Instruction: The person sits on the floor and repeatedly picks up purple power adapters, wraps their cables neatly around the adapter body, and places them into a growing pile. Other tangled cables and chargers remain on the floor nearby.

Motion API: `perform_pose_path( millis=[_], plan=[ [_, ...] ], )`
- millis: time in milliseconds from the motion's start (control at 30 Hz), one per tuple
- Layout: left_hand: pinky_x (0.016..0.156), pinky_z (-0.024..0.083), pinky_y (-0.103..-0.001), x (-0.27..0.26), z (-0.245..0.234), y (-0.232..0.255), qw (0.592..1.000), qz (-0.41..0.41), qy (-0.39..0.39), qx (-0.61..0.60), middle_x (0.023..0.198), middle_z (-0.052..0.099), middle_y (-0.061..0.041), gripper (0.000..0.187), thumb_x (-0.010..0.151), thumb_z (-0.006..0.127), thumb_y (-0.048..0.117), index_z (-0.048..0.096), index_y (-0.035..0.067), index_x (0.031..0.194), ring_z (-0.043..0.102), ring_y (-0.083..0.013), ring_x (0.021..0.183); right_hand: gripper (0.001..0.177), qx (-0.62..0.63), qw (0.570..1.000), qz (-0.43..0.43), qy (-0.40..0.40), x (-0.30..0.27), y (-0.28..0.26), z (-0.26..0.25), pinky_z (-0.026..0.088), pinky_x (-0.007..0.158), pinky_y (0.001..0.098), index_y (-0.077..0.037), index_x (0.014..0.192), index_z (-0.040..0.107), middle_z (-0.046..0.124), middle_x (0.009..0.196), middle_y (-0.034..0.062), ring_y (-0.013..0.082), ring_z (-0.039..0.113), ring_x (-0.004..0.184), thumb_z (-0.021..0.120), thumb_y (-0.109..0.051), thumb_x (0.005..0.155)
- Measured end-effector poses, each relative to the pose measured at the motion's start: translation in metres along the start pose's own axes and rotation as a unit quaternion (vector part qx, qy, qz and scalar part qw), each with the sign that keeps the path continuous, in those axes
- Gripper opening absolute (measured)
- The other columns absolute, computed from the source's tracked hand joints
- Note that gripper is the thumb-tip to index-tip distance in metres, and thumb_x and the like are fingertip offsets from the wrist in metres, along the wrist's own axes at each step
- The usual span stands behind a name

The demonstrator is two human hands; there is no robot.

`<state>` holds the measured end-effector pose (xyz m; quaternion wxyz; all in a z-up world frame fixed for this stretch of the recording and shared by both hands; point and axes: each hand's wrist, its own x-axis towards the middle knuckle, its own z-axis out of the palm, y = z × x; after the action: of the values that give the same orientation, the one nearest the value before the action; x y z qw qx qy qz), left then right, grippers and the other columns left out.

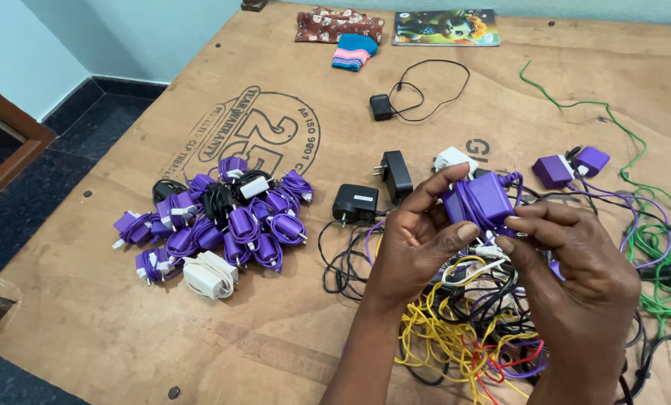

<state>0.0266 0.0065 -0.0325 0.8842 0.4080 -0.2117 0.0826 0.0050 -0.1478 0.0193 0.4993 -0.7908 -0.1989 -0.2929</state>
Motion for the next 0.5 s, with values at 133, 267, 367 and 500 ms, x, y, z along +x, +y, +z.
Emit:
perform_pose_path(
  millis=[133,267,367,500],
  plan=[
    [0.111,0.049,-0.031,0.001,0.002,-0.003,0.999,0.005,0.019,-0.031,0.139,0.062,-0.010,0.071,0.096,0.079,0.011,0.046,-0.001,0.158,0.060,-0.0151,0.126,0.020,0.113,0.990,0.080,0.023,-0.002,-0.003,0.000,0.054,0.083,0.0251,0.005,0.108,0.071,0.068,0.115,0.0120,0.0145,0.064,0.102,0.073,0.010,0.089],
    [0.115,0.049,-0.033,0.002,0.008,-0.005,0.994,0.027,0.038,-0.097,0.143,0.061,-0.010,0.071,0.097,0.078,0.009,0.043,0.000,0.159,0.060,-0.0163,0.130,0.015,0.244,0.967,0.075,0.018,-0.007,0.008,-0.002,0.059,0.096,0.0286,0.008,0.112,0.068,0.070,0.119,0.0155,0.0169,0.070,0.107,0.068,0.010,0.098],
    [0.108,0.054,-0.038,0.002,0.009,-0.002,0.985,0.008,0.040,-0.168,0.142,0.061,-0.011,0.068,0.099,0.077,0.012,0.043,0.001,0.157,0.064,-0.0210,0.126,0.012,0.302,0.952,0.050,0.009,-0.012,0.019,0.000,0.060,0.096,0.0291,0.010,0.115,0.067,0.071,0.115,0.0183,0.0185,0.071,0.106,0.067,0.008,0.103],
    [0.103,0.056,-0.041,0.002,0.008,-0.002,0.980,-0.015,0.040,-0.196,0.139,0.062,-0.013,0.066,0.101,0.074,0.015,0.044,0.004,0.158,0.067,-0.0259,0.120,0.014,0.348,0.935,0.065,0.008,-0.015,0.029,0.005,0.059,0.094,0.0293,0.010,0.119,0.068,0.070,0.114,0.0187,0.0190,0.070,0.103,0.067,0.003,0.107]
  ],
)
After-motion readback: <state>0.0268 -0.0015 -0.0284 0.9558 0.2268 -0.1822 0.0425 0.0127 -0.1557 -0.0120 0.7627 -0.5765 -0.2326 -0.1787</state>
